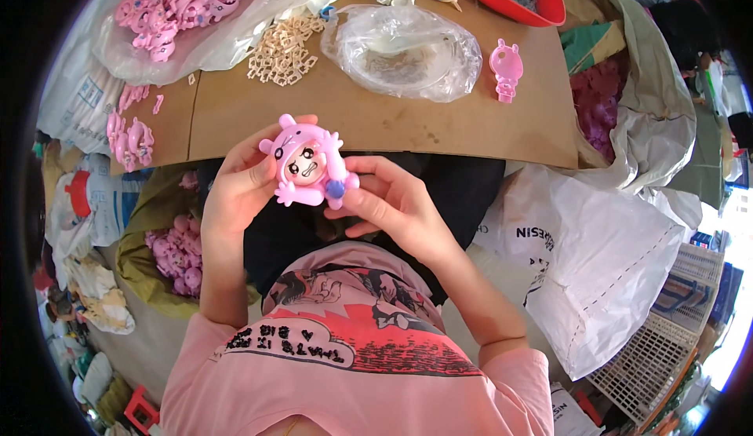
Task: Assembling pink plastic toy figurines with doll heads.
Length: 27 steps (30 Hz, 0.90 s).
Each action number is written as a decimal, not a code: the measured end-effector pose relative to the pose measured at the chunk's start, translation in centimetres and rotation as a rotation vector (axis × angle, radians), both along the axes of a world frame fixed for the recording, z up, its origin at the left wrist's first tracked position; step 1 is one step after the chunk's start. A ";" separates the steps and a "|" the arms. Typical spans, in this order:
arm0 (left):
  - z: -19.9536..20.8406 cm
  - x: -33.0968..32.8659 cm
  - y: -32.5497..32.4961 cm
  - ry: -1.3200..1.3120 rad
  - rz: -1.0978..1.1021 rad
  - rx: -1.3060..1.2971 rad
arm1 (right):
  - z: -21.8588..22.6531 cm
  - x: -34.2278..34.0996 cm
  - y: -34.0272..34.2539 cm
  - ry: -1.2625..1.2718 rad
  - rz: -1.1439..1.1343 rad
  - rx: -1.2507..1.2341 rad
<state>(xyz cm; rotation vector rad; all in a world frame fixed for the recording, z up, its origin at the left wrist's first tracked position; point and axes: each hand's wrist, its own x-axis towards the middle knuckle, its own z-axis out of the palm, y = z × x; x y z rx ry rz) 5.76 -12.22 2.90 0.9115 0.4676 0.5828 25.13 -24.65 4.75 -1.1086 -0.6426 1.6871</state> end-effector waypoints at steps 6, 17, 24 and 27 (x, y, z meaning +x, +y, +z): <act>0.0 0.1 0.0 -0.006 -0.063 0.009 | 0.5 -0.4 0.4 -0.070 0.104 -0.103; 0.1 -0.1 0.2 0.072 -0.051 0.102 | -0.7 -1.7 -0.1 -0.118 -0.055 0.012; 0.0 -0.2 0.2 0.056 -0.032 0.063 | -0.7 -2.1 -0.2 -0.091 -0.041 -0.004; 0.4 -0.2 0.1 0.075 -0.026 0.074 | -0.9 -2.2 -0.3 -0.121 -0.055 0.000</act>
